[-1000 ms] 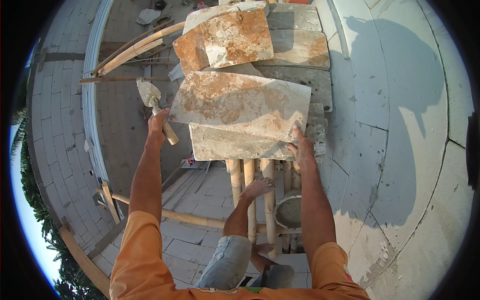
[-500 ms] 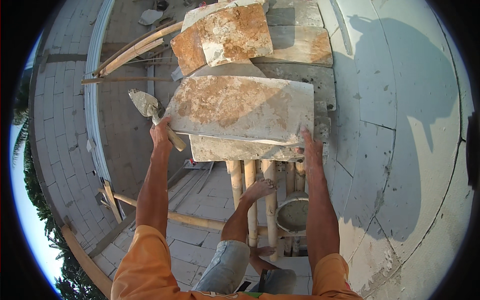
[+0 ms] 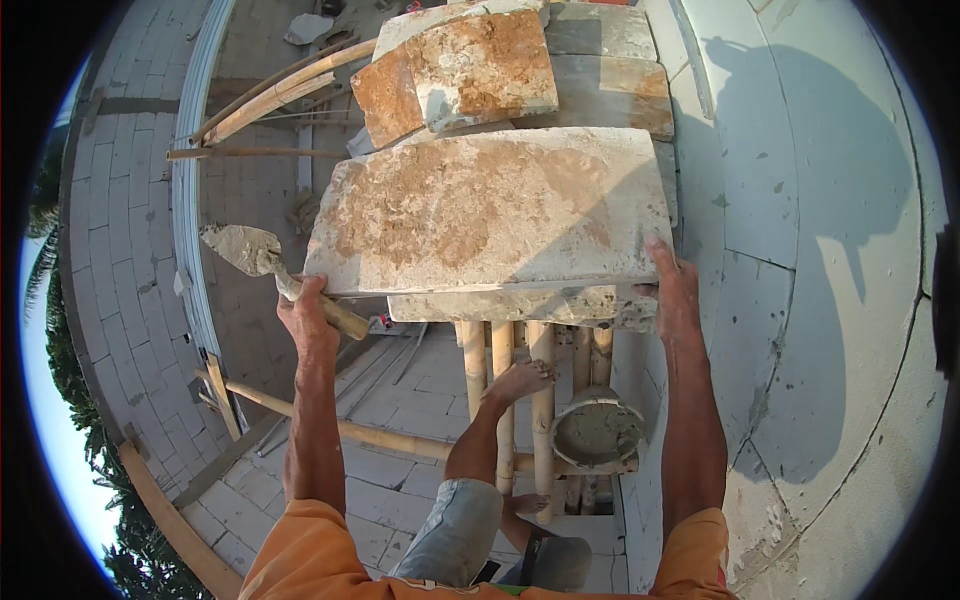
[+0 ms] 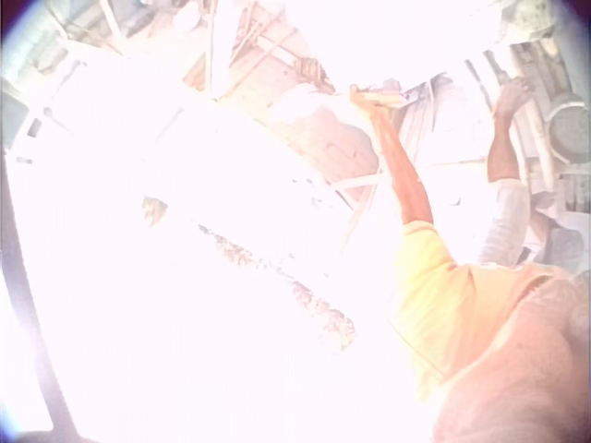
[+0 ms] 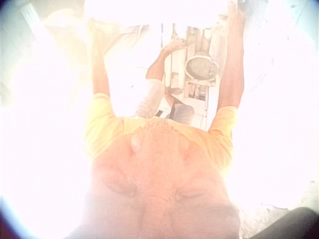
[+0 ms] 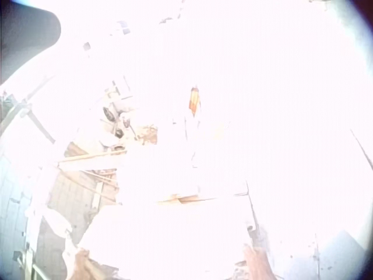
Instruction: The person applies mortar to a block wall using a trowel and then places a stone block onto the mortar.
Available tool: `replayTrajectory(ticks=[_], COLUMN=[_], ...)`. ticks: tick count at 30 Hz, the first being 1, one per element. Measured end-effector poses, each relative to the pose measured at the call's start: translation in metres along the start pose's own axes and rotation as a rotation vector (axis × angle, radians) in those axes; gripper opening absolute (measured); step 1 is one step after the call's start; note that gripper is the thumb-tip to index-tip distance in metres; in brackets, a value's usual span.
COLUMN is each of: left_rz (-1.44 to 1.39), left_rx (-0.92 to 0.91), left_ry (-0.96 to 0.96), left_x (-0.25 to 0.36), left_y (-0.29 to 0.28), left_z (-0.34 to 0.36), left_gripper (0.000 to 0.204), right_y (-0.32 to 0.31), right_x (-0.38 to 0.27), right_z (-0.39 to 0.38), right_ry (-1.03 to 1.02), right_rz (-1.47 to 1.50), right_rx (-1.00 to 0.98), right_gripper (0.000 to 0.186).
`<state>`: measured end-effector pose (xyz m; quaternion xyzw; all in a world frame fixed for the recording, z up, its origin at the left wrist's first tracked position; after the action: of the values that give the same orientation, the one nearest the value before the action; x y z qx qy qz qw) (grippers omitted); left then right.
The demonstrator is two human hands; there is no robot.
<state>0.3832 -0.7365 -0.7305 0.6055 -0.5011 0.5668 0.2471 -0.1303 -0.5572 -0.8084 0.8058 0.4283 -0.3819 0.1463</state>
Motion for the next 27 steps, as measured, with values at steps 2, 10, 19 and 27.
replayTrajectory(ticks=[2,10,19,27], left_rz=[-0.059,-0.046,0.098,0.321], left_rx=[-0.031,-0.129,-0.382,-0.387], left_ry=[0.068,0.097,-0.062,0.002], left_x=[0.024,-0.011,-0.063,-0.045], left_y=[0.035,0.138,0.148,0.162], left_z=[0.034,0.158,0.160,0.147], left_gripper=[0.017,0.025,0.038,0.040], right_y=[0.016,0.070,0.083,0.066], right_x=[-0.040,-0.062,-0.010,0.015], right_z=[0.038,0.165,0.181,0.168], right_ry=[-0.083,-0.206,-0.190,-0.131], right_rz=[-0.005,0.055,0.072,-0.285], right_rx=[-0.034,-0.131,-0.170,-0.043], right_gripper=[0.075,0.083,0.079,0.086])
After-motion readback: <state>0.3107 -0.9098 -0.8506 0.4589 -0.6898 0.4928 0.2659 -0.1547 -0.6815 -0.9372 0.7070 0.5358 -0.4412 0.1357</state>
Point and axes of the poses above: each hand's wrist, its own z-axis towards the middle knuckle, its own y-axis out of the palm, x = y × z, the point moved 8 cm from there along z, towards the middle knuckle
